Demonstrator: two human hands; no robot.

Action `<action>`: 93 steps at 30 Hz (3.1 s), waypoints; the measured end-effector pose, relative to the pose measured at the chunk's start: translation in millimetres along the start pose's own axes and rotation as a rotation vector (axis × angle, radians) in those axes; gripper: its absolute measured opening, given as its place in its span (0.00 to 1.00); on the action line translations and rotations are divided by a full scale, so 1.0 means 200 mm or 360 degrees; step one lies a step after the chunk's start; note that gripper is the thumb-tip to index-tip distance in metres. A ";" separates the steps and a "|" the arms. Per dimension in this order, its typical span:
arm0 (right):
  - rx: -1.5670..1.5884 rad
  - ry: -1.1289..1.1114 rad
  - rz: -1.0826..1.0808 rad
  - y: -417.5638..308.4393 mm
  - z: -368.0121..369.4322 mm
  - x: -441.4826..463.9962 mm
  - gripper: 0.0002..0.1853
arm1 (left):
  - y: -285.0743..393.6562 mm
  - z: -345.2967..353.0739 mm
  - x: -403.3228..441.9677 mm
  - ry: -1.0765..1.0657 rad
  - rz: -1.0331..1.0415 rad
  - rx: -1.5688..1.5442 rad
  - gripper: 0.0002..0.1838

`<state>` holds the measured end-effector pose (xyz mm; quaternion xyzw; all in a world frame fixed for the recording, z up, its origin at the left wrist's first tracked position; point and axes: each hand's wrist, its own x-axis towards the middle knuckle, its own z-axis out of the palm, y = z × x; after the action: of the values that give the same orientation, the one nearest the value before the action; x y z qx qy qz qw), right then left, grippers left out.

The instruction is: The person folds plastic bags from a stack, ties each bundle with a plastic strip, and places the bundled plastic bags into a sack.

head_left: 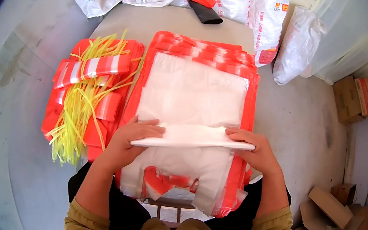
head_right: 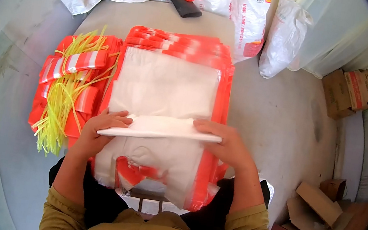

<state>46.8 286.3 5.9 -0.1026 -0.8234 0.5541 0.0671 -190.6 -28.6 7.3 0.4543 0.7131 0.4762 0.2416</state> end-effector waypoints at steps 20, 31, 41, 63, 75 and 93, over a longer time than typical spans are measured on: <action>-0.0074 0.0195 0.0222 -0.11 0.04 0.02 0.06 | 0.01 0.01 -0.02 0.0392 -0.0272 0.0005 0.04; -0.0097 -0.0106 0.0058 -0.10 -0.07 0.02 0.18 | 0.04 -0.04 -0.05 0.0036 -0.0273 0.0014 0.10; -0.0964 -0.0367 -0.0570 -0.07 0.00 -0.04 0.22 | -0.01 -0.04 -0.12 -0.0257 -0.0005 -0.0113 0.32; 0.0061 0.0426 0.0522 -0.05 0.11 0.08 0.22 | -0.04 0.13 0.01 0.0600 -0.0446 -0.0498 0.30; -0.0261 0.0571 0.0722 -0.09 0.11 0.12 0.18 | 0.04 0.11 0.07 0.0604 -0.0599 0.0285 0.34; -0.1424 -0.0030 -0.0599 -0.12 0.42 0.22 0.39 | 0.07 0.29 0.10 -0.0069 0.0270 0.1258 0.42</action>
<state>-17.5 213.4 -4.5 0.0343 -0.9857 0.1248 0.1081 -149.8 16.4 -3.8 0.5793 0.7960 0.1739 0.0231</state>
